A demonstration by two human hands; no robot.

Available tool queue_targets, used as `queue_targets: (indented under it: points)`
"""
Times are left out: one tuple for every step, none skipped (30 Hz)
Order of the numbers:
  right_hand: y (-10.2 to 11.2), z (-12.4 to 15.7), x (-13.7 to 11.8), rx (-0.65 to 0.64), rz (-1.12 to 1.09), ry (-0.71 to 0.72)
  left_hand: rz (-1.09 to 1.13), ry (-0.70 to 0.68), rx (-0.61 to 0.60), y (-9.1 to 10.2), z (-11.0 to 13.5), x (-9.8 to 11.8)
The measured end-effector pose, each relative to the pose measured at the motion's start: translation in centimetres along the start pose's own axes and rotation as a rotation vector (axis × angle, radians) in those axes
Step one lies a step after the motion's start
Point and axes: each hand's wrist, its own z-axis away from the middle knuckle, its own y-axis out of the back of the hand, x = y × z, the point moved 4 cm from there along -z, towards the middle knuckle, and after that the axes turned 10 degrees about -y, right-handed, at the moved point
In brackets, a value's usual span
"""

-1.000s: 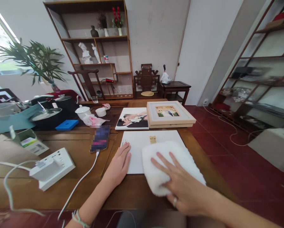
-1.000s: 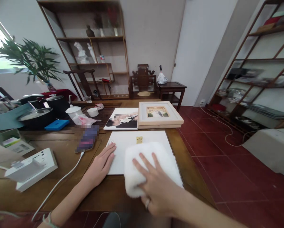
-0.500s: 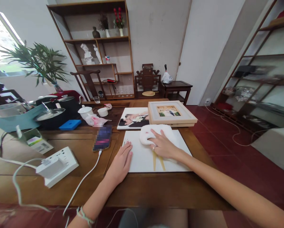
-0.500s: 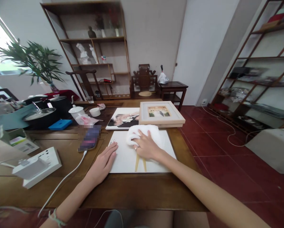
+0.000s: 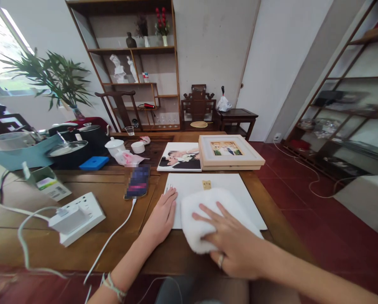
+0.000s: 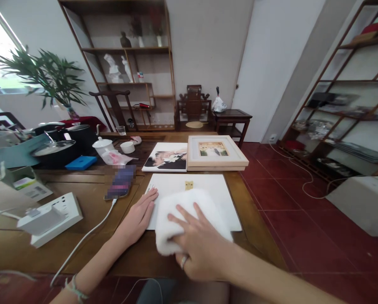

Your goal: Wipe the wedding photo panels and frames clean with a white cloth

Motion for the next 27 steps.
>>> queue_targets:
  points:
    - [0.5,-0.9,0.8,-0.002,-0.020,-0.021,0.002,0.000,0.001,0.0,0.0,0.0]
    - [1.0,-2.1,1.6,-0.002,-0.034,-0.047,0.004,0.000,0.004,0.1,0.0,0.1]
    - [1.5,-3.3,2.5,-0.003,-0.039,-0.069,0.006,-0.001,0.010,0.1,0.0,0.1]
    - [1.8,-4.6,3.2,-0.002,-0.037,-0.087,0.010,-0.002,0.016,0.1,0.0,0.1]
    - [2.1,-5.8,3.8,0.002,-0.032,-0.099,0.014,-0.004,0.022,0.2,0.0,0.2]
    - [2.2,-7.0,4.3,0.010,-0.025,-0.110,0.019,-0.006,0.028,0.2,0.0,0.2]
    - [2.3,-8.0,4.7,0.025,-0.016,-0.123,0.022,-0.006,0.032,0.3,0.0,0.2]
    - [2.3,-8.9,4.9,0.044,-0.005,-0.136,0.023,-0.004,0.032,0.3,0.0,0.2]
    - [2.2,-9.5,4.9,0.065,0.007,-0.150,0.022,-0.001,0.030,0.3,0.0,0.2]
    - [2.1,-9.9,4.9,0.086,0.022,-0.164,0.021,0.001,0.026,0.3,0.0,0.2]
    - [1.9,-10.0,4.7,0.104,0.037,-0.176,0.020,0.002,0.023,0.3,0.0,0.2]
    - [1.7,-9.9,4.3,0.115,0.050,-0.180,0.020,0.000,0.024,0.2,0.0,0.2]
    - [1.4,-9.5,3.8,0.118,0.060,-0.176,0.020,-0.005,0.027,0.2,-0.1,0.2]
    - [1.1,-8.9,3.2,0.113,0.071,-0.160,0.021,-0.010,0.031,0.2,-0.1,0.2]
    - [0.8,-8.0,2.4,0.103,0.083,-0.132,0.021,-0.016,0.036,0.1,-0.1,0.1]
    - [0.4,-6.9,1.6,0.091,0.095,-0.098,0.021,-0.021,0.039,0.1,-0.1,0.1]
    - [0.1,-5.7,0.8,0.077,0.106,-0.060,0.022,-0.024,0.041,0.1,-0.1,0.1]
    - [-0.3,-4.5,-0.1,0.062,0.114,-0.021,0.021,-0.024,0.041,0.1,0.0,0.1]
    - [-0.6,-3.3,-0.8,0.044,0.114,0.013,0.020,-0.022,0.039,0.0,0.0,0.0]
    - [-0.8,-2.2,-1.4,0.024,0.110,0.044,0.018,-0.019,0.037,0.0,0.0,0.0]
    - [-0.9,-1.3,-1.7,0.006,0.098,0.067,0.014,-0.015,0.037,0.0,0.0,0.0]
    - [-1.0,-0.7,-1.9,-0.008,0.083,0.087,0.012,-0.012,0.038,0.0,0.0,0.0]
    - [-0.9,-0.4,-1.8,-0.018,0.066,0.100,0.013,-0.010,0.040,0.0,0.0,-0.1]
    - [-0.7,-0.3,-1.5,-0.019,0.044,0.101,0.016,-0.010,0.044,0.0,0.0,-0.1]
    - [-0.4,-0.6,-1.0,-0.014,0.020,0.090,0.022,-0.009,0.048,0.0,0.0,-0.1]
    - [0.0,-1.1,-0.4,-0.008,-0.004,0.067,0.027,-0.009,0.053,0.0,0.0,-0.1]
    - [0.4,-1.9,0.3,-0.002,-0.025,0.029,0.031,-0.008,0.055,0.0,0.0,0.0]
